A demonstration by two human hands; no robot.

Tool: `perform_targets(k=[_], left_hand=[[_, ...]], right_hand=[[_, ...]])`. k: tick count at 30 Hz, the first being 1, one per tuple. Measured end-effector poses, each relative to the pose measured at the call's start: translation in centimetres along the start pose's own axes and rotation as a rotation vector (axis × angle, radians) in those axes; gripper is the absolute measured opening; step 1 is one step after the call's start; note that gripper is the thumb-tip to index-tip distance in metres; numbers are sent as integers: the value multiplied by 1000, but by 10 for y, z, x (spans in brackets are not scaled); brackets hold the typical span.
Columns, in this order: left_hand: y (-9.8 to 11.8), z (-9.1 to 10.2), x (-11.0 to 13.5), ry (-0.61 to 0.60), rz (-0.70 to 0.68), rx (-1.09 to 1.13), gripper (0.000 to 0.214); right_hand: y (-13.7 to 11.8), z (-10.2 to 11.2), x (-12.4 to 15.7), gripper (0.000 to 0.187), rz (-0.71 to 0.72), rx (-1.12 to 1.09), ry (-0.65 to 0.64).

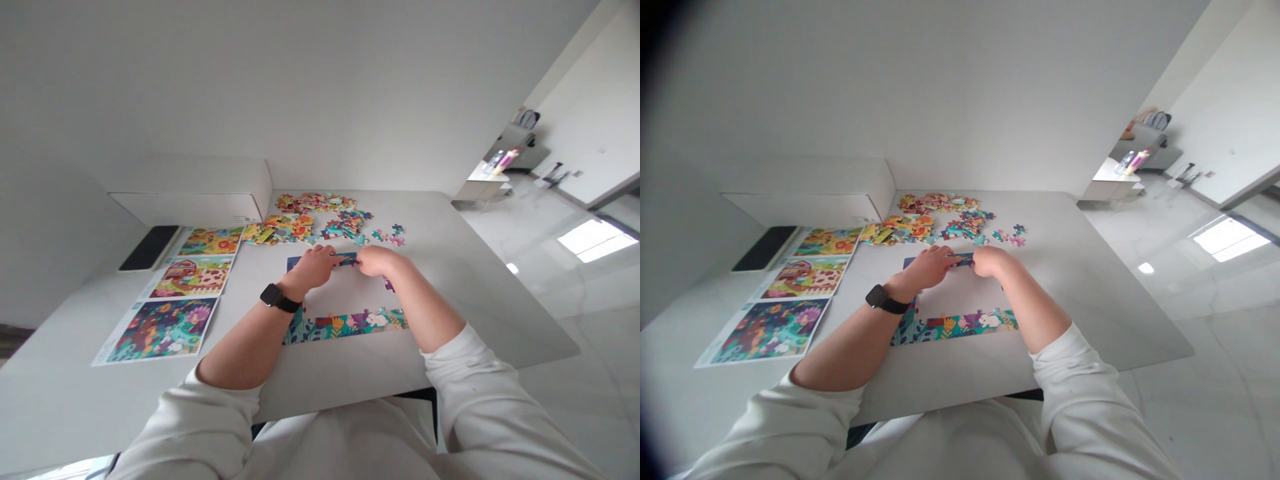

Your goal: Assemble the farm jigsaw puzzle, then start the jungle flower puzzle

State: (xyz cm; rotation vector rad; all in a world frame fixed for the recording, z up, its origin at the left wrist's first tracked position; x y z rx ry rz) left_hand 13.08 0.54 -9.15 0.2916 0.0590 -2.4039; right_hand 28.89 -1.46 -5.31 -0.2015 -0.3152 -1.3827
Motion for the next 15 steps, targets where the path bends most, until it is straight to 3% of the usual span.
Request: perform_targets(k=[8,11,15], left_hand=[[-7,8,0,-66,-4,117,37],[-18,27,-2,-17,59,199,34],[-41,65,-2,93,273,226,29]], right_hand=[[8,2,2,37,52,-71,-19],[28,10,5,38,45,-141,19],[70,25,10,49,-44,-253,193]])
Point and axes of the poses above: each hand's wrist, its own x-axis away from the middle knuckle, its own z-axis out of the back of the hand, y = z × x, the point moved 5 cm from there along -x, towards the middle knuckle, and after that the axes turned 9 degrees about y, right-handed, at the moved point
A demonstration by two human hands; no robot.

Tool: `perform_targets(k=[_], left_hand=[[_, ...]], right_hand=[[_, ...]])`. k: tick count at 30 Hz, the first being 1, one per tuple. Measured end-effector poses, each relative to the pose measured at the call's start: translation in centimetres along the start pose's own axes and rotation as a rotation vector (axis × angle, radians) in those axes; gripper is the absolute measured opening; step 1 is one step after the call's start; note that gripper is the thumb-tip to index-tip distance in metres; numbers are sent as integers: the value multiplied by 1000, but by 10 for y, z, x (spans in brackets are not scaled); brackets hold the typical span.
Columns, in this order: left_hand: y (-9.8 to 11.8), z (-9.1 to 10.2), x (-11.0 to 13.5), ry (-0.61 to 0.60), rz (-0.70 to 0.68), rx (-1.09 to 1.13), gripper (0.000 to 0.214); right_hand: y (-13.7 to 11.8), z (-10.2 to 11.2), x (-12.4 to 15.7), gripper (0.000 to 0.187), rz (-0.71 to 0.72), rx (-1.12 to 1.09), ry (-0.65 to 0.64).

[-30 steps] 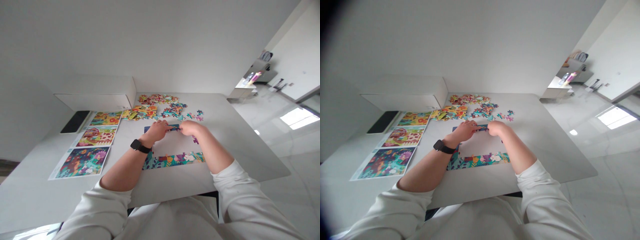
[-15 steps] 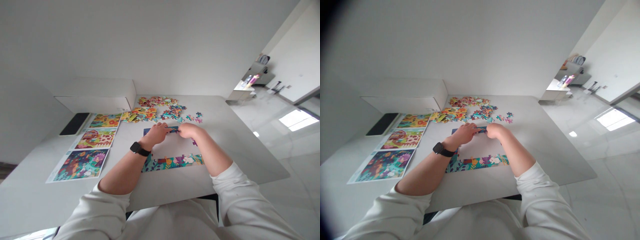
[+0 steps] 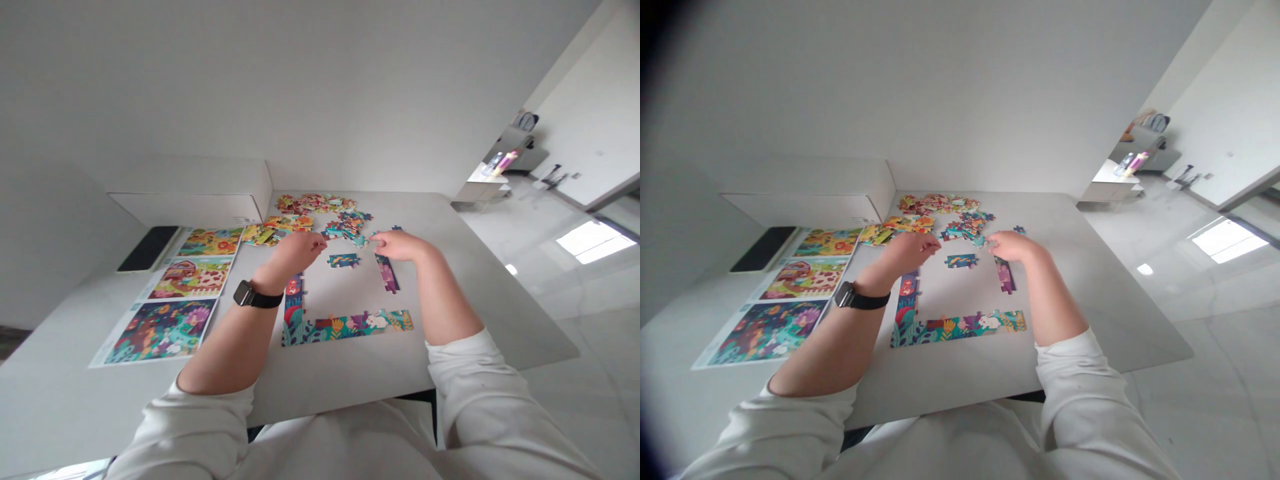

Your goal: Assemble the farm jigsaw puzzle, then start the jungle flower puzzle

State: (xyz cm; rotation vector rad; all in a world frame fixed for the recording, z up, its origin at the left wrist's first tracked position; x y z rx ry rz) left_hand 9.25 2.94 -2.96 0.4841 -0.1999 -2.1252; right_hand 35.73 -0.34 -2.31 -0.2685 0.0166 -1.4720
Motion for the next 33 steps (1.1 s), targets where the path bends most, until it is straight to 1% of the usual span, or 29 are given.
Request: perform_targets(k=[2,4,6,8,10,12,14,16,20,23,25,27,31,33], left_hand=[[-5,19,-1,64,62,-8,26],[-9,35,1,129,128,-39,26],[-11,46,4,178,178,-82,34],[-11,51,5,201,195,-114,42],[-10,52,6,207,194,-124,44],[-9,52,6,221,188,-118,41],[-9,52,5,252,170,-93,38],[-9,52,5,289,143,-49,40],[-9,56,6,339,120,8,48],[-9,57,7,342,132,9,48],[-9,56,7,333,143,5,48],[-9,55,7,322,155,-5,48],[-11,53,7,303,160,-18,48],[-11,53,7,301,160,-20,49]], right_hand=[[19,11,1,48,-31,-28,90],[36,18,3,48,-89,-39,147],[51,21,3,50,-154,-44,166],[60,21,2,51,-197,-44,175],[66,21,-1,50,-219,-35,197],[70,18,-6,49,-232,-16,218],[74,13,-11,48,-242,7,232],[82,8,-16,47,-257,25,247],[112,3,-18,51,-355,44,330],[135,-1,-18,57,-431,36,394],[143,-7,-20,57,-444,27,408],[143,-16,-24,56,-439,24,394],[133,-37,-34,50,-380,17,339],[129,-44,-36,50,-353,21,324]])
Point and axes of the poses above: each hand's wrist, its own x-axis away from the middle knuckle, its own z-axis out of the back of the hand, y = z × x, the point moved 5 cm from there along -x, towards the middle knuckle, and after that the axes turned 9 degrees about y, right-handed, at the moved point
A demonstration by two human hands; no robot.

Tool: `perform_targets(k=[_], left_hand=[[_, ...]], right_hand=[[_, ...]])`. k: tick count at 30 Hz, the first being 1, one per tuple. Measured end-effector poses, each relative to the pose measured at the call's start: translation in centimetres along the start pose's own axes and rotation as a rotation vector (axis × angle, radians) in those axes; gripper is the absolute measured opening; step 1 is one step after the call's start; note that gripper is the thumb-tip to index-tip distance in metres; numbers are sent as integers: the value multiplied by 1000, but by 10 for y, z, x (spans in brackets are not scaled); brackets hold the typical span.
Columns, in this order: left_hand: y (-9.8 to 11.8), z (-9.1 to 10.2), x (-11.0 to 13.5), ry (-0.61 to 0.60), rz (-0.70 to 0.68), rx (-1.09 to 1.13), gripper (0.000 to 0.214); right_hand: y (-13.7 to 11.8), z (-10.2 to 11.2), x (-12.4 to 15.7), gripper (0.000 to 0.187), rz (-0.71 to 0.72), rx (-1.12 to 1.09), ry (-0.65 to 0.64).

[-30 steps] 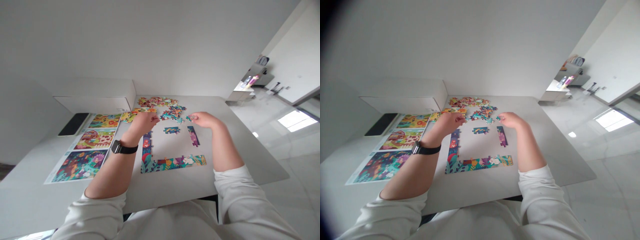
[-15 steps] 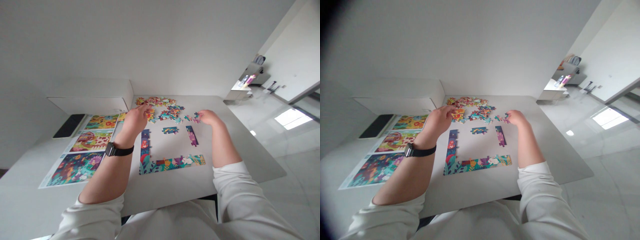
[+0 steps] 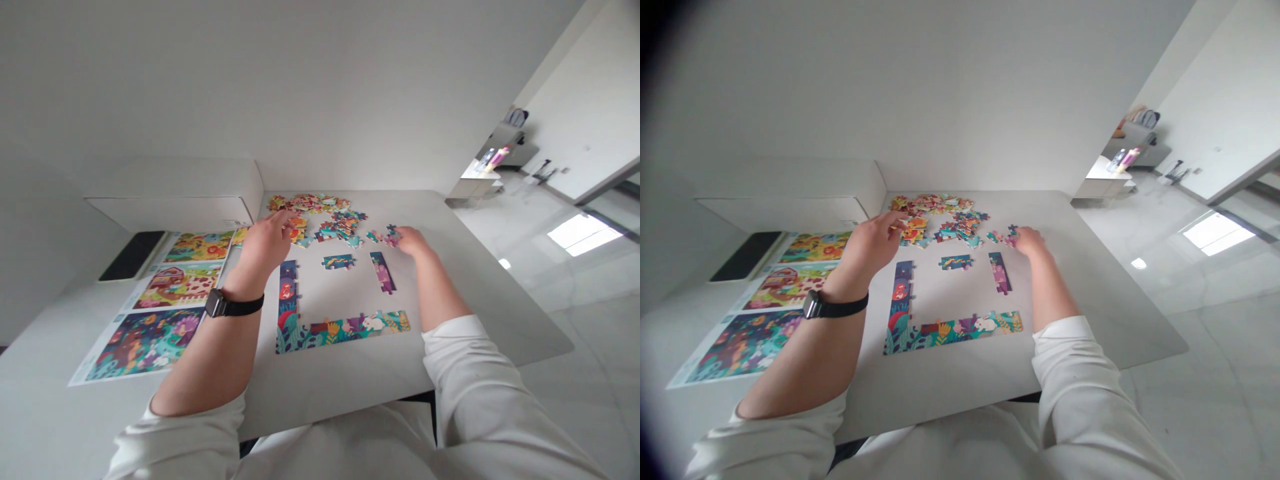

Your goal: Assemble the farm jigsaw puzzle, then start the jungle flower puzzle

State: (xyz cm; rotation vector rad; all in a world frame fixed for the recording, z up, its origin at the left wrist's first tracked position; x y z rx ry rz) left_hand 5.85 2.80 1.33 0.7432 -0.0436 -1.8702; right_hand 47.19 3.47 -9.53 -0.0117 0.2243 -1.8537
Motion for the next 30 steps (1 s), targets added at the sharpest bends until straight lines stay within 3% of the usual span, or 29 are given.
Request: perform_targets(k=[8,11,19,30], left_hand=[[-8,-12,-1,-15,9,-48,46],[-16,-27,0,-45,-8,-58,45],[-37,-72,11,-268,38,-164,56],[-34,-95,23,-357,-83,-155,51]], right_hand=[[-11,2,0,47,49,-34,-28],[-22,9,1,47,113,-48,12],[-75,21,7,40,358,-179,34],[-129,-20,2,61,640,-176,-63]])
Point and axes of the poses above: each hand's wrist, its own x-axis away from the middle knuckle, its own z-axis out of the back of the hand, y = z × x, the point moved 5 cm from there along -x, towards the middle knuckle, and after that the axes turned 9 degrees about y, right-handed, at the moved point
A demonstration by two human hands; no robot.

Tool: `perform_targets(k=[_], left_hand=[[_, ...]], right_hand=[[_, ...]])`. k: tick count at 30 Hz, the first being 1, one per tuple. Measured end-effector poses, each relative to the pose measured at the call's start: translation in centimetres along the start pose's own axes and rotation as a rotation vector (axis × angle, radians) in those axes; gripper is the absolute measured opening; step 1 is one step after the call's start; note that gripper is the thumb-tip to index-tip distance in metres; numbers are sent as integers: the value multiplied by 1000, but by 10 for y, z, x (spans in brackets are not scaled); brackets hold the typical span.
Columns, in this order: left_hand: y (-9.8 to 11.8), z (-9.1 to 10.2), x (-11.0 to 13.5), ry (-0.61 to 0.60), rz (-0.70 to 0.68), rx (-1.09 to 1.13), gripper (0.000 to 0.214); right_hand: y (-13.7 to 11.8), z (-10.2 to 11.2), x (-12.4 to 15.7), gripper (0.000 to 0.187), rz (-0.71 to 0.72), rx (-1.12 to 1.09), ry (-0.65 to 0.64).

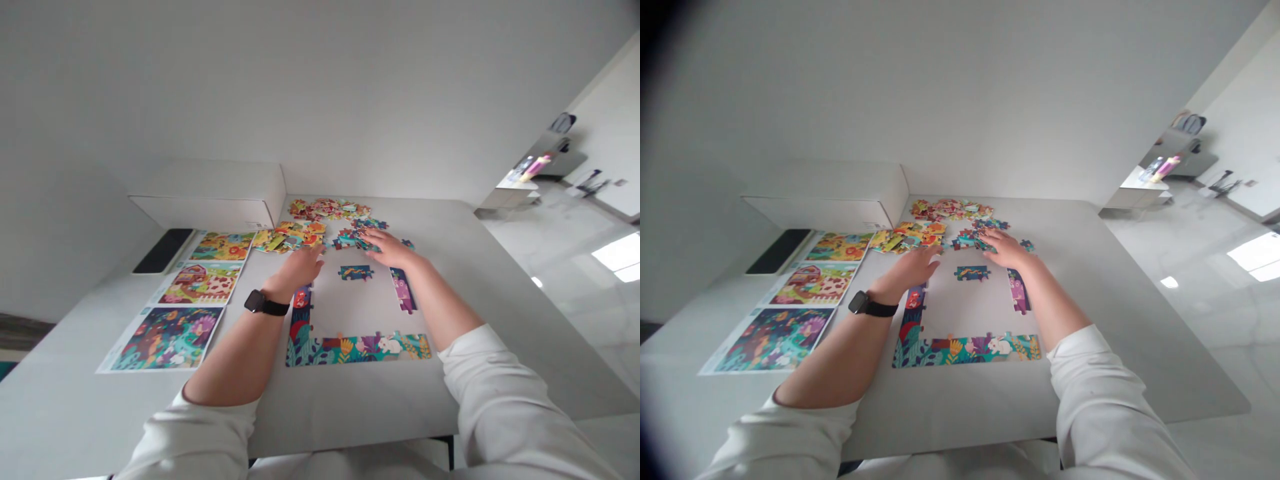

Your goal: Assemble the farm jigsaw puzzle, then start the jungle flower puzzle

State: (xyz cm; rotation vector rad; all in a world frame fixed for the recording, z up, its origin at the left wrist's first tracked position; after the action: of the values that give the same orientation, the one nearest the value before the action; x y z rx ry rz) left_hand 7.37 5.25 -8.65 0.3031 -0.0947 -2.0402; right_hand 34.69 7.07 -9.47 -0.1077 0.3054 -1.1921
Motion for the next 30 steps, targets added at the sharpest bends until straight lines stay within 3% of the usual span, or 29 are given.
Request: perform_targets(k=[5,12,14,17,21,30], left_hand=[[0,-3,0,-42,-64,5,46],[2,-8,-1,-24,-164,-54,43],[1,-9,-1,-19,-160,-78,42],[0,-10,1,-19,-138,-114,41],[2,-8,3,-25,-111,-168,42],[7,2,5,-57,-82,-174,35]], right_hand=[[2,-4,-1,55,-54,66,-15],[21,7,4,45,-269,207,21],[20,7,4,45,-248,195,85],[9,1,1,47,-85,107,169],[0,-14,-1,44,76,24,162],[22,-5,0,22,-72,43,313]])
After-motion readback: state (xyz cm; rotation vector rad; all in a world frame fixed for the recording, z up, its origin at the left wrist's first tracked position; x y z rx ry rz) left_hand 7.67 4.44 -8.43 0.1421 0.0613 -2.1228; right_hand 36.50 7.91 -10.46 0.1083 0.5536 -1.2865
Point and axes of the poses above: each hand's wrist, its own x-axis away from the middle knuckle, its own z-axis out of the back of the hand, y = z × x, the point moved 5 cm from there along -x, towards the middle knuckle, and after that the axes turned 9 degrees about y, right-handed, at the moved point
